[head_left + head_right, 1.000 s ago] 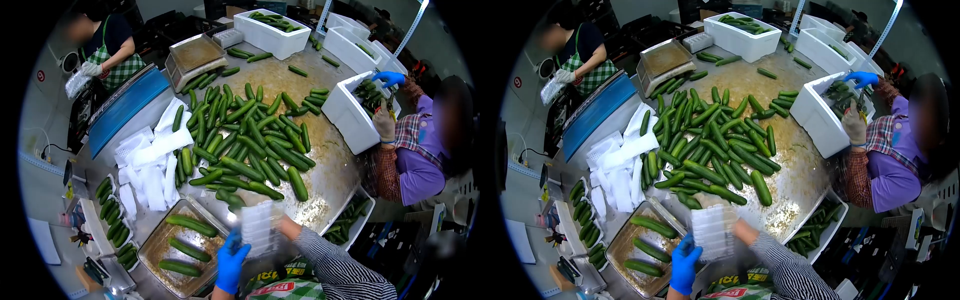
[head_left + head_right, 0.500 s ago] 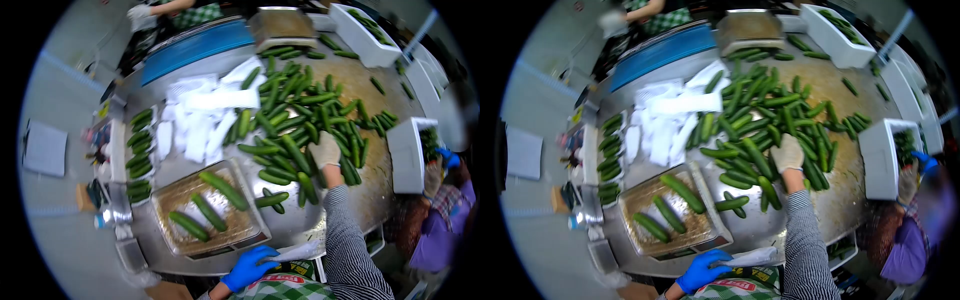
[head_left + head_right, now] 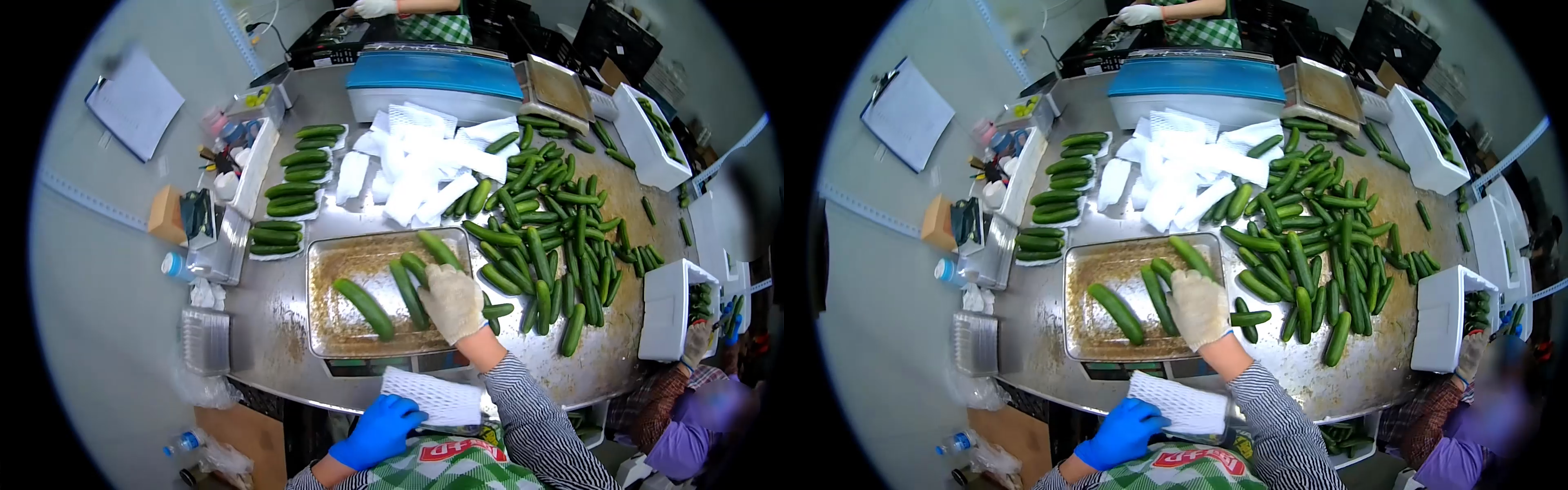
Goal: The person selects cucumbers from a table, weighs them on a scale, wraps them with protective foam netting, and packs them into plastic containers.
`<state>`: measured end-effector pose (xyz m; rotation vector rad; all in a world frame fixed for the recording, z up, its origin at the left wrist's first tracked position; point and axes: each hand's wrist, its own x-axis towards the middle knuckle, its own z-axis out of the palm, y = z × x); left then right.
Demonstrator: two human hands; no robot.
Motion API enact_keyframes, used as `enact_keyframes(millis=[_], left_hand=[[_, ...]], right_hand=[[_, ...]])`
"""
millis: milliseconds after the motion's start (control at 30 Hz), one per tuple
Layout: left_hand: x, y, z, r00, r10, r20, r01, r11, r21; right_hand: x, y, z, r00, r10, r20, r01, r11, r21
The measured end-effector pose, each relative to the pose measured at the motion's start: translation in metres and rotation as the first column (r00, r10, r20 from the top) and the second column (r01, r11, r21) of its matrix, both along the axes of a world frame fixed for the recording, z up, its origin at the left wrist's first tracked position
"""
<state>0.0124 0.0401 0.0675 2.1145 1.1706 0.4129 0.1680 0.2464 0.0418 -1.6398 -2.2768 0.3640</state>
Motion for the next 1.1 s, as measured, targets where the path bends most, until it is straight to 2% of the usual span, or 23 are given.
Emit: enact_keyframes(millis=[67, 100, 167, 233, 267, 333, 400, 433, 500, 567, 667, 733, 800, 867, 967, 1033, 1067, 1100], left_hand=[[-0.022, -0.012, 0.002, 0.997, 0.080, 0.007, -0.081, 0.995, 0.054], [-0.035, -0.018, 0.003, 0.991, 0.133, 0.013, -0.133, 0.988, 0.080], [-0.065, -0.031, 0.000, 0.956, 0.292, 0.027, -0.292, 0.941, 0.170], [-0.108, -0.042, -0.003, 0.874, 0.485, 0.045, -0.475, 0.829, 0.297], [-0.132, -0.044, -0.004, 0.816, 0.575, 0.052, -0.553, 0.754, 0.355], [-0.174, -0.047, -0.007, 0.593, 0.796, 0.119, -0.770, 0.518, 0.372], [-0.201, -0.041, -0.001, 0.414, 0.875, 0.252, -0.887, 0.325, 0.327], [-0.214, -0.040, -0.003, 0.418, 0.875, 0.245, -0.875, 0.315, 0.368], [-0.235, -0.034, -0.008, 0.434, 0.869, 0.237, -0.844, 0.300, 0.445], [-0.237, -0.025, -0.004, 0.461, 0.855, 0.236, -0.833, 0.326, 0.447], [-0.236, -0.015, -0.008, 0.509, 0.819, 0.264, -0.826, 0.378, 0.419], [-0.232, -0.008, -0.016, 0.558, 0.788, 0.260, -0.802, 0.433, 0.411], [-0.225, 0.001, -0.022, 0.622, 0.750, 0.224, -0.753, 0.495, 0.433], [-0.215, 0.012, -0.030, 0.754, 0.646, 0.121, -0.619, 0.636, 0.460], [-0.193, 0.033, -0.044, 0.926, 0.377, -0.033, -0.311, 0.808, 0.501], [-0.177, 0.047, -0.049, 0.969, 0.209, -0.134, -0.119, 0.865, 0.488], [-0.173, 0.054, -0.051, 0.969, 0.191, -0.158, -0.086, 0.857, 0.508], [-0.171, 0.062, -0.051, 0.967, 0.176, -0.183, -0.054, 0.847, 0.529]], right_hand=[[0.007, -0.007, 0.008, 0.996, 0.008, -0.088, -0.007, 1.000, 0.015], [0.010, -0.018, 0.017, 0.972, -0.109, -0.209, 0.116, 0.993, 0.021], [0.034, -0.030, 0.008, 0.917, -0.166, -0.362, 0.212, 0.973, 0.091], [0.055, -0.046, 0.008, 0.789, -0.321, -0.524, 0.341, 0.938, -0.062], [0.061, -0.055, 0.013, 0.747, -0.388, -0.540, 0.372, 0.917, -0.144], [0.074, -0.069, 0.000, 0.673, -0.495, -0.549, 0.421, 0.867, -0.265], [0.063, -0.082, 0.007, 0.629, -0.566, -0.533, 0.446, 0.824, -0.350], [0.058, -0.088, 0.002, 0.603, -0.540, -0.587, 0.397, 0.841, -0.367], [0.041, -0.092, 0.002, 0.701, -0.449, -0.555, 0.394, 0.892, -0.224], [0.020, -0.091, 0.011, 0.758, -0.410, -0.506, 0.399, 0.907, -0.137], [-0.005, -0.071, 0.028, 0.941, -0.291, -0.171, 0.316, 0.938, 0.143], [-0.025, -0.056, 0.046, 0.963, -0.271, -0.017, 0.271, 0.955, 0.122], [-0.027, -0.032, 0.034, 0.968, -0.185, 0.170, 0.174, 0.982, 0.075], [-0.038, -0.014, 0.021, 0.929, -0.142, 0.341, 0.147, 0.989, 0.012], [-0.050, -0.002, 0.020, 0.887, -0.076, 0.456, 0.172, 0.970, -0.172], [-0.060, -0.006, 0.028, 0.867, -0.073, 0.493, 0.178, 0.970, -0.169], [-0.063, -0.007, 0.033, 0.865, -0.060, 0.499, 0.174, 0.967, -0.187], [-0.066, -0.010, 0.030, 0.865, -0.059, 0.498, 0.139, 0.982, -0.125]])
